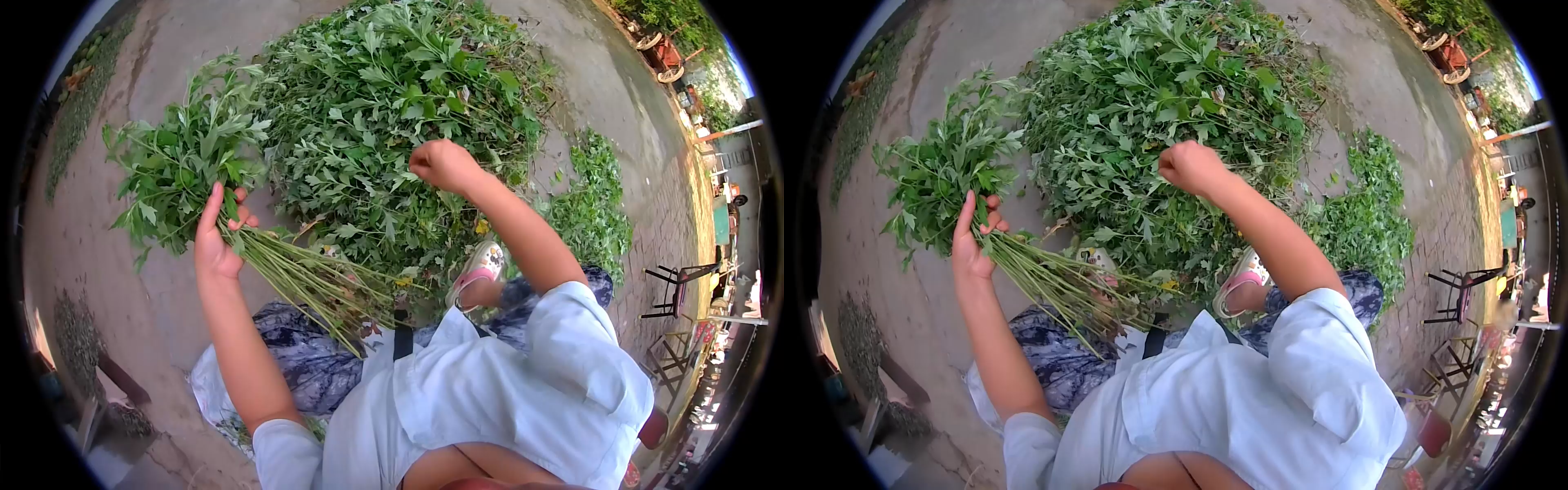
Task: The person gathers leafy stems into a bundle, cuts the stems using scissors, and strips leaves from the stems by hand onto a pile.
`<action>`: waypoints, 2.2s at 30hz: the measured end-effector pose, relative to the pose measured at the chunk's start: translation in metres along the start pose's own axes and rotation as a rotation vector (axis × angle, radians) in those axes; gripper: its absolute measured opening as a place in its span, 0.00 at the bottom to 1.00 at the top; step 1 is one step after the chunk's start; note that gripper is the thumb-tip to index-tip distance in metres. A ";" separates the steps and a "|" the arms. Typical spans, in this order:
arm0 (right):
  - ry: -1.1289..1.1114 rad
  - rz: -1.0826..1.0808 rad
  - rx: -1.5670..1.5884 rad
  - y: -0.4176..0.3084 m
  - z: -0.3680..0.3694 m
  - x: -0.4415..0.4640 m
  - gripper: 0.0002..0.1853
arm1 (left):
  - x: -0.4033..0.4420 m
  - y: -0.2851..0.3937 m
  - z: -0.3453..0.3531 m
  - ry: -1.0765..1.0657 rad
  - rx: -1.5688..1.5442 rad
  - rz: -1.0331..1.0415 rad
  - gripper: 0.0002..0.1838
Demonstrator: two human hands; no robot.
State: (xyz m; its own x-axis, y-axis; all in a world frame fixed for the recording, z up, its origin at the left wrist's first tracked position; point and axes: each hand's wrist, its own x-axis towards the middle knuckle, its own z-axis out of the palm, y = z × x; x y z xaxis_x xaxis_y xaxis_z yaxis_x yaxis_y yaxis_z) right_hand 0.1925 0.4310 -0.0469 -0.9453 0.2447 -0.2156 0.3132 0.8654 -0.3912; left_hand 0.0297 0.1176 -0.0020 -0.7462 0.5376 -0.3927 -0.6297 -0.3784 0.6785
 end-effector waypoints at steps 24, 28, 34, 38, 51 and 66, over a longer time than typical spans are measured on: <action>-0.391 0.096 -0.190 -0.003 0.084 -0.019 0.14 | -0.007 0.002 -0.011 -0.026 0.018 0.005 0.14; -0.269 0.264 -0.094 0.010 0.152 -0.022 0.14 | -0.003 0.003 -0.017 -0.052 0.021 0.001 0.13; 0.102 -0.116 0.458 0.014 0.093 -0.007 0.12 | -0.003 0.002 -0.014 0.048 0.032 0.028 0.13; -0.159 -0.050 0.976 -0.025 -0.005 -0.018 0.13 | 0.001 -0.001 -0.022 0.035 0.008 -0.034 0.11; -0.520 0.041 1.026 -0.118 -0.064 -0.009 0.15 | -0.019 -0.029 0.056 -0.382 0.051 -0.049 0.19; 0.272 -0.435 -0.303 -0.020 0.002 -0.013 0.05 | -0.027 -0.031 0.053 -0.225 -0.115 -0.022 0.11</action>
State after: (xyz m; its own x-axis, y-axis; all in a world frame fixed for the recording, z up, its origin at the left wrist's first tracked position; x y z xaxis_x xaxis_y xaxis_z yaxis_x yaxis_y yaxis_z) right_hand 0.1991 0.4091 -0.0381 -0.9829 -0.0913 0.1601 -0.1098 0.9878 -0.1106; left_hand 0.0807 0.1549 0.0209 -0.6730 0.6962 -0.2498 -0.6754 -0.4408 0.5912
